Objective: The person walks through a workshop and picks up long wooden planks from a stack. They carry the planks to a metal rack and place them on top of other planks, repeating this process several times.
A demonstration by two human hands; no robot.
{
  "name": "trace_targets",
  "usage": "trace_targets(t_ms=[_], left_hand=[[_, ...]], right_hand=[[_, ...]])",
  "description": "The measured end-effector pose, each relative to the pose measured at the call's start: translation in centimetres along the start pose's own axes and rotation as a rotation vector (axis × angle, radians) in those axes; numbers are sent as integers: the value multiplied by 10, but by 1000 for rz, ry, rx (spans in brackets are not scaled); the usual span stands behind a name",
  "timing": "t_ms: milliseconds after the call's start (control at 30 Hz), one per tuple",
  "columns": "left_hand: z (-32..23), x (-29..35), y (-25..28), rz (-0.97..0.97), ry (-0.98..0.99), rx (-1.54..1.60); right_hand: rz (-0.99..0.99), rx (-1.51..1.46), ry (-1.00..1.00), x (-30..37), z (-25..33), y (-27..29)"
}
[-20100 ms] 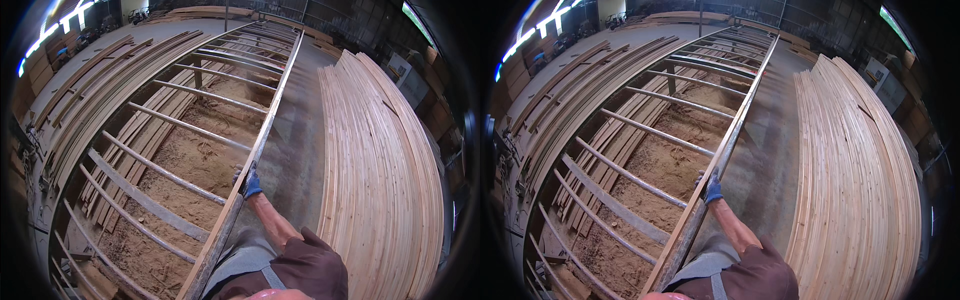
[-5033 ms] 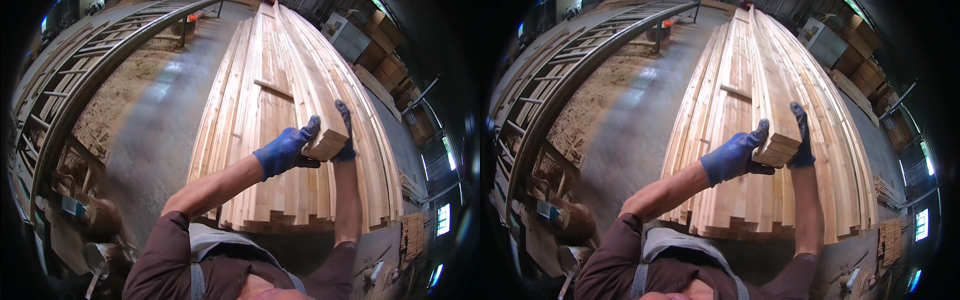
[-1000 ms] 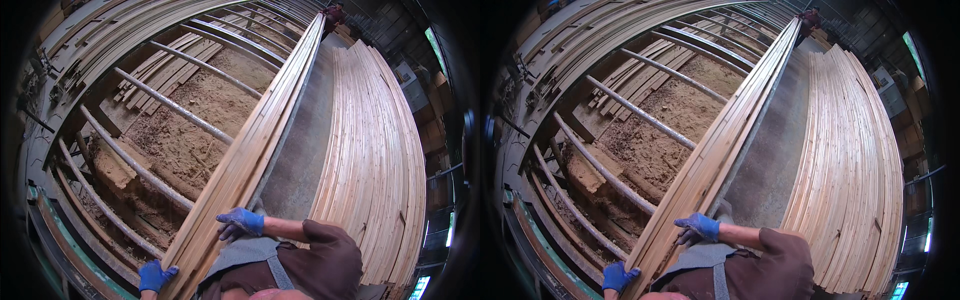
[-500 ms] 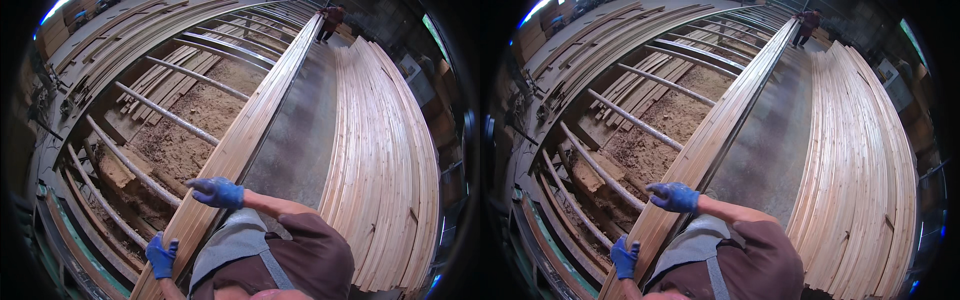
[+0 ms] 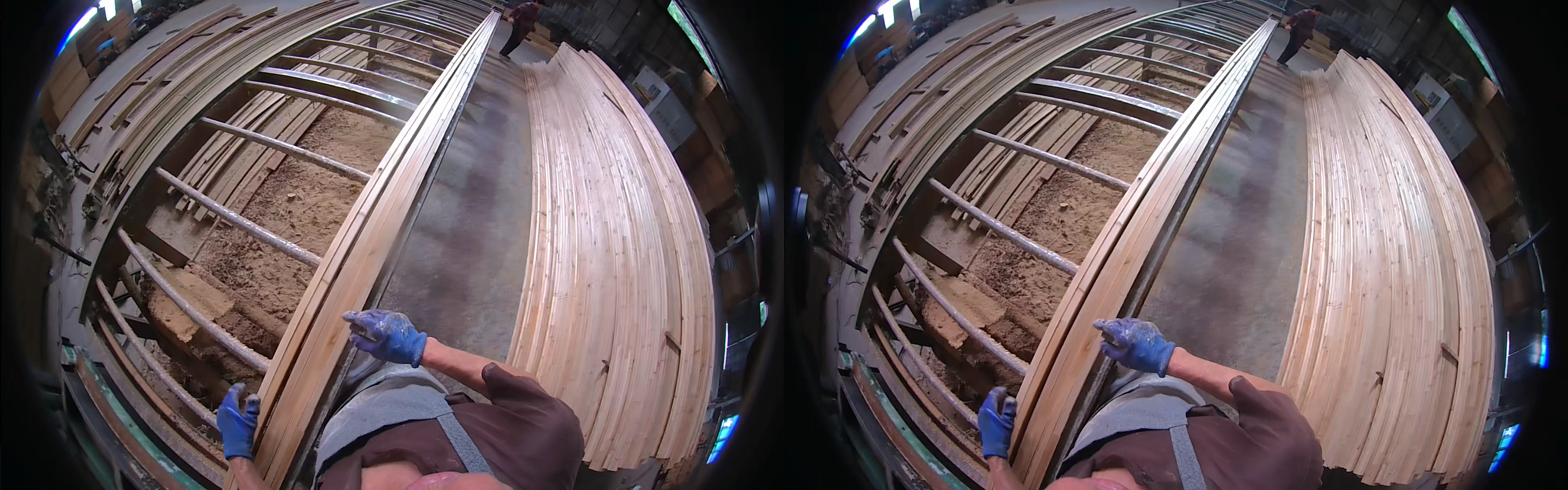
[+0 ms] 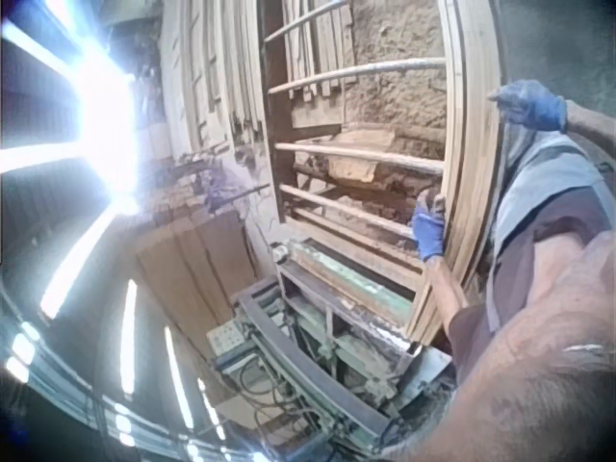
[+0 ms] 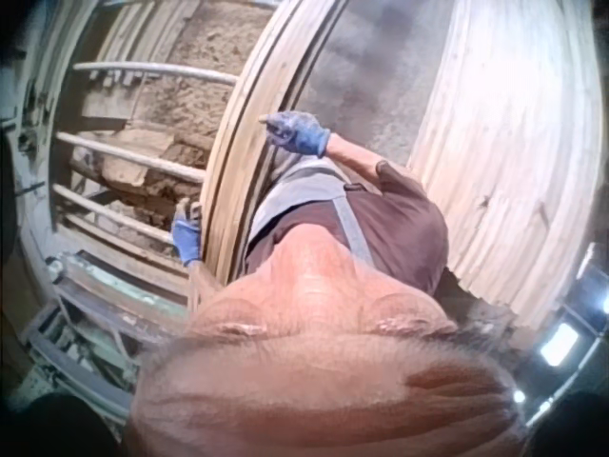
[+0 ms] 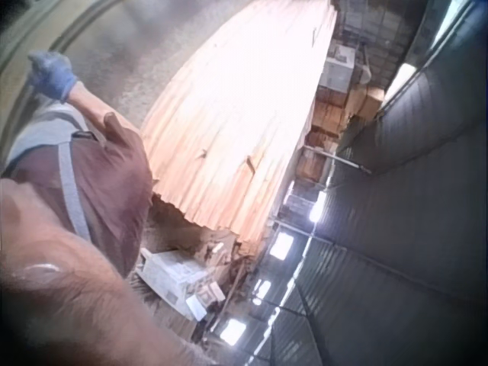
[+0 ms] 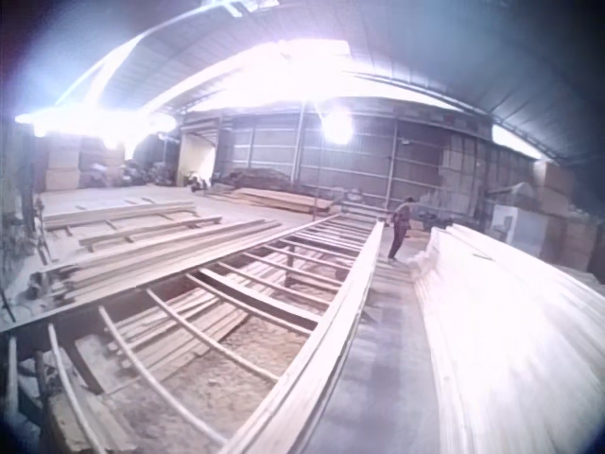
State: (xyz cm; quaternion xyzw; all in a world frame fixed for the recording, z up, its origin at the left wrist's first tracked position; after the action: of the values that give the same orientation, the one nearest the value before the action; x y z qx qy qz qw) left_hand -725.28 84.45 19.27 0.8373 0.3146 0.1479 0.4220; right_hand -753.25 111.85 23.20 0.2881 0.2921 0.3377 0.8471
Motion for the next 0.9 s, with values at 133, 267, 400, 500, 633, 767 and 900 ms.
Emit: trace_targets(t_ms=[133, 267, 400, 500, 633, 767, 900], left_hand=[[-31, -10, -43, 174, -25, -60], [-27, -20, -59, 252, -9, 30], [-5, -14, -79, 243, -117, 65], [-17, -7, -77, 227, -137, -27], [6, -13, -89, 246, -164, 34], [116, -36, -105, 397, 284, 154], [80, -61, -101, 159, -137, 385]], right_hand=[[-46, 208, 110, -3, -20, -18], [-29, 247, 178, -31, -29, -35], [-27, 275, 111, -11, -25, -30], [-70, 210, 29, 25, -13, 6], [-248, 87, -212, 118, -39, 46], [-275, 60, -544, 250, -100, 49], [-32, -66, -1021, 424, -110, 34]])
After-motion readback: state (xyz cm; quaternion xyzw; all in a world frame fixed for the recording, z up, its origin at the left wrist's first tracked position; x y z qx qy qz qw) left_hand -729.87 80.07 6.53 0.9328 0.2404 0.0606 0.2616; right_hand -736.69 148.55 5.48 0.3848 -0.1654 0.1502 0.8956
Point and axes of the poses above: each hand's wrist, its own x-axis away from the middle knuckle, its own y-axis out of the back of the hand, z = x × y, the point moved 9 cm from there along -x, towards the middle knuckle, and after that the axes turned 7 degrees about -z, right-handed, at the moved point
